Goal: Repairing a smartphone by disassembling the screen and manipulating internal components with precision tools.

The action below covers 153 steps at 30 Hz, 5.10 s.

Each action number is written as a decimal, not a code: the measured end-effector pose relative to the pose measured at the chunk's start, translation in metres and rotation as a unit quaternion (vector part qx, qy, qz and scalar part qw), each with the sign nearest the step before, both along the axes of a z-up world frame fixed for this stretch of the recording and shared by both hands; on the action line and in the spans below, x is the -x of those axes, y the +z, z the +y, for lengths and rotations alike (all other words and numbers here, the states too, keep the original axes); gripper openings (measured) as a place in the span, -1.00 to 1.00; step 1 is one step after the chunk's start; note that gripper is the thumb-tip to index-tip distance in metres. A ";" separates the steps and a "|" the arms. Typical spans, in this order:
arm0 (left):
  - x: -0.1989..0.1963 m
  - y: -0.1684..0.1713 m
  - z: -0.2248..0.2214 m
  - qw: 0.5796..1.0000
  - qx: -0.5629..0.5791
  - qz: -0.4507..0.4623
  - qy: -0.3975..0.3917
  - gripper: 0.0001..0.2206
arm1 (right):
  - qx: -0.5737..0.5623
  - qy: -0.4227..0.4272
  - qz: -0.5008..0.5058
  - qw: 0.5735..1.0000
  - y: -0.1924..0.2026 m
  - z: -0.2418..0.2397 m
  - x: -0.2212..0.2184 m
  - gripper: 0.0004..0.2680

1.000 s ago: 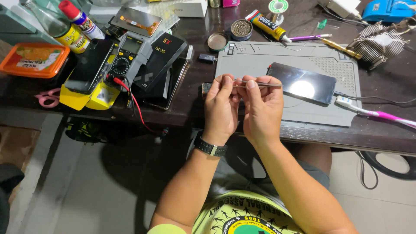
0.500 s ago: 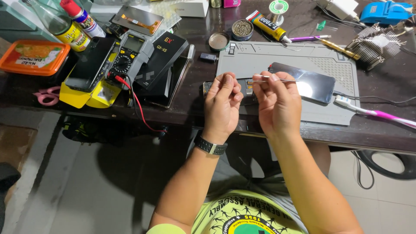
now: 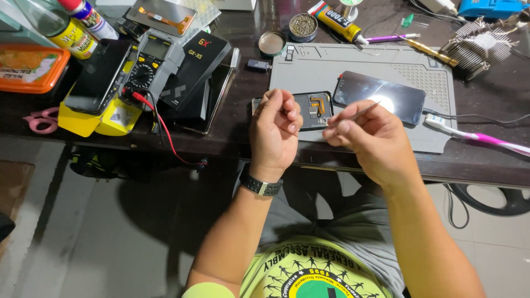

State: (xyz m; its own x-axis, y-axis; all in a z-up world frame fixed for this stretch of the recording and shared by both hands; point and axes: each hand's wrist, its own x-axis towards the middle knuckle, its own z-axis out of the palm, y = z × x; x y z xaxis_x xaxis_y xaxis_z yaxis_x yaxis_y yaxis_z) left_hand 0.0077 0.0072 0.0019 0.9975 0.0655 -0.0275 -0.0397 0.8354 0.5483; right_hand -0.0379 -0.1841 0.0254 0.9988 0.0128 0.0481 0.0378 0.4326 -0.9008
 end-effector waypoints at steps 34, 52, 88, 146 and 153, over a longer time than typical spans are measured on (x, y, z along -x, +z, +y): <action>0.092 0.000 0.030 0.577 -0.735 -0.326 0.143 -0.94 | 0.299 0.045 -0.104 0.947 0.015 -0.013 0.036 -0.85; -0.054 0.036 -0.029 0.934 -0.323 -0.097 -0.117 -0.83 | 0.000 -0.047 -0.129 0.990 0.056 -0.040 -0.050 -0.89; -0.160 0.034 -0.042 0.919 -0.356 -0.144 -0.087 -0.74 | -0.099 -0.076 0.004 0.992 0.030 -0.037 -0.166 -0.78; -0.162 0.025 -0.032 0.935 -0.291 -0.137 -0.151 -0.69 | -0.020 -0.059 -0.055 0.997 0.030 -0.035 -0.155 -0.81; -0.164 0.022 -0.032 0.936 -0.287 -0.131 -0.157 -0.69 | -0.020 -0.059 -0.063 0.996 0.029 -0.033 -0.156 -0.82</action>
State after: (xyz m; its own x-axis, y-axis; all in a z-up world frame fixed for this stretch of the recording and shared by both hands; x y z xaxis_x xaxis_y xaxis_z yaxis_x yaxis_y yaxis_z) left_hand 0.1713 -0.0247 0.0237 0.9377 -0.3028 0.1705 -0.0375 0.3994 0.9160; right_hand 0.1176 -0.2169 0.0544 0.9791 -0.1083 0.1719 0.2026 0.4538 -0.8678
